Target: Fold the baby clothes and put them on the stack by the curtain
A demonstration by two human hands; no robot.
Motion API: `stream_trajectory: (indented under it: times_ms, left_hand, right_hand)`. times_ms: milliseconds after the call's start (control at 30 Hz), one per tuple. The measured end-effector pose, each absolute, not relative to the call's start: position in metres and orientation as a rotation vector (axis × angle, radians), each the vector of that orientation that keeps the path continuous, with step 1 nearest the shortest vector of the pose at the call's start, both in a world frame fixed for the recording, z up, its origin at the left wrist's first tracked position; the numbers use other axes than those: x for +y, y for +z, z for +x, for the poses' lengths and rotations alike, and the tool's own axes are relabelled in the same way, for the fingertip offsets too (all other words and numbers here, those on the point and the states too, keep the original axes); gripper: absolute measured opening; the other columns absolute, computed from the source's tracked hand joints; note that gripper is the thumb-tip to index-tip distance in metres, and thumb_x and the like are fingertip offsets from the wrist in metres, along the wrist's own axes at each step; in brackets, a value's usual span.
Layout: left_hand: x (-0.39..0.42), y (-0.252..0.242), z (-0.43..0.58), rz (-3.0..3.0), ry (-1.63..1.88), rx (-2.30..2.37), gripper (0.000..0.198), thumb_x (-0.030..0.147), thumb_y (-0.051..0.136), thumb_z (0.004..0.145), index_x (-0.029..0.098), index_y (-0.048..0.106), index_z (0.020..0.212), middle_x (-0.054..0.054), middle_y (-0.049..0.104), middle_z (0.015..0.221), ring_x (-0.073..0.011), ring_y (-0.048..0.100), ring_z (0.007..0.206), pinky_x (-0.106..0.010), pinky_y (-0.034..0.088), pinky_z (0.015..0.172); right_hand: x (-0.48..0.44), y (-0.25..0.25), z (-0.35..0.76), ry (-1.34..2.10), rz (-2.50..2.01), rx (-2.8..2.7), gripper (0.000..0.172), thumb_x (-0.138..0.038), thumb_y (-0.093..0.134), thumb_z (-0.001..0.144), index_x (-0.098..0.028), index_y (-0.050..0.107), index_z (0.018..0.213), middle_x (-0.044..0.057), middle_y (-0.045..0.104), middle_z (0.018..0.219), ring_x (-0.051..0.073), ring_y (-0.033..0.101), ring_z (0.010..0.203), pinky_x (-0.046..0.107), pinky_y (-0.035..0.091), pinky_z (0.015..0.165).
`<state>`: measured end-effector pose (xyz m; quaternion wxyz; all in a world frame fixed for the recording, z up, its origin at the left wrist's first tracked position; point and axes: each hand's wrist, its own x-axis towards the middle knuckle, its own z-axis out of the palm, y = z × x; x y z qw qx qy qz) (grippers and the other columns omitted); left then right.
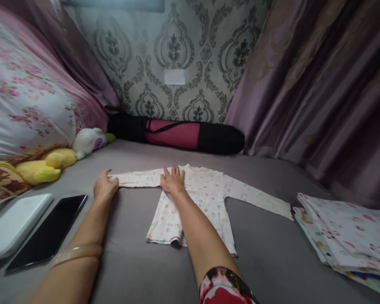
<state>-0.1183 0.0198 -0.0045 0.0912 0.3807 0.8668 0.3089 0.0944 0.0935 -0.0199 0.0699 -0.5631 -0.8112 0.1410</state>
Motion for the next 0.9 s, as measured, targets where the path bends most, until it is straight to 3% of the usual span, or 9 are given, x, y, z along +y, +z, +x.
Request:
stream_trajectory:
  times_ms: [133,233,433,667,800,900]
  left_hand:
    - [0.025,-0.004,-0.118,1.181,1.009,2.618,0.045,0.019,0.037,0.083,0.014,0.066,0.117,-0.016,0.060,0.113,-0.0295,0.058,0.108,-0.039,0.043,0.099]
    - [0.027,-0.004,-0.116,1.255,1.067,2.711,0.047,0.019,0.034,0.085,0.011,0.064,0.120,-0.018,0.057,0.117,-0.0305,0.055,0.109,-0.041,0.040,0.101]
    - [0.027,-0.014,-0.111,1.262,0.748,2.764,0.046,0.021,0.040,0.082,0.016,0.059,0.123,-0.019,0.050,0.129,-0.0413,0.043,0.117,-0.054,0.040,0.093]
    - [0.027,-0.018,-0.106,1.209,0.832,2.887,0.037,0.025,0.041,0.084,0.015,0.060,0.113,-0.023,0.037,0.140,-0.0405,0.039,0.125,-0.054,0.037,0.095]
    - [0.034,0.000,-0.076,1.574,0.894,2.662,0.044,0.026,0.034,0.090,0.014,0.051,0.129,-0.019,0.047,0.137,-0.0317,0.043,0.126,-0.048,0.034,0.102]
    - [0.042,0.005,-0.038,1.893,0.726,2.291,0.043,0.024,0.035,0.091,0.015,0.049,0.131,-0.014,0.055,0.132,-0.0246,0.049,0.124,-0.039,0.034,0.104]
  right_hand:
    - [0.093,-0.021,0.094,0.453,-1.697,-2.425,0.059,-0.051,0.019,0.096,-0.026,0.030,0.148,0.008,0.017,0.158,0.028,0.008,0.145,0.052,-0.001,0.112]
    - [0.091,-0.022,0.093,0.419,-1.705,-2.390,0.059,-0.051,0.019,0.096,-0.025,0.032,0.147,0.008,0.019,0.157,0.028,0.009,0.144,0.051,-0.001,0.112]
    - [0.090,-0.024,0.092,0.362,-1.688,-2.356,0.057,-0.050,0.022,0.095,-0.025,0.036,0.145,0.009,0.023,0.156,0.028,0.012,0.143,0.051,0.002,0.112]
    - [0.088,-0.026,0.093,0.353,-1.669,-2.355,0.056,-0.049,0.022,0.096,-0.025,0.036,0.145,0.008,0.023,0.156,0.027,0.013,0.144,0.050,0.001,0.113]
    - [0.095,-0.017,0.098,0.514,-1.604,-2.386,0.059,-0.050,0.025,0.095,-0.022,0.032,0.147,0.008,0.020,0.157,0.025,0.011,0.145,0.050,0.001,0.114]
    - [0.099,-0.007,0.115,0.696,-1.533,-2.339,0.063,-0.048,0.021,0.096,-0.014,0.025,0.149,0.010,0.018,0.158,0.021,0.012,0.145,0.040,0.009,0.116]
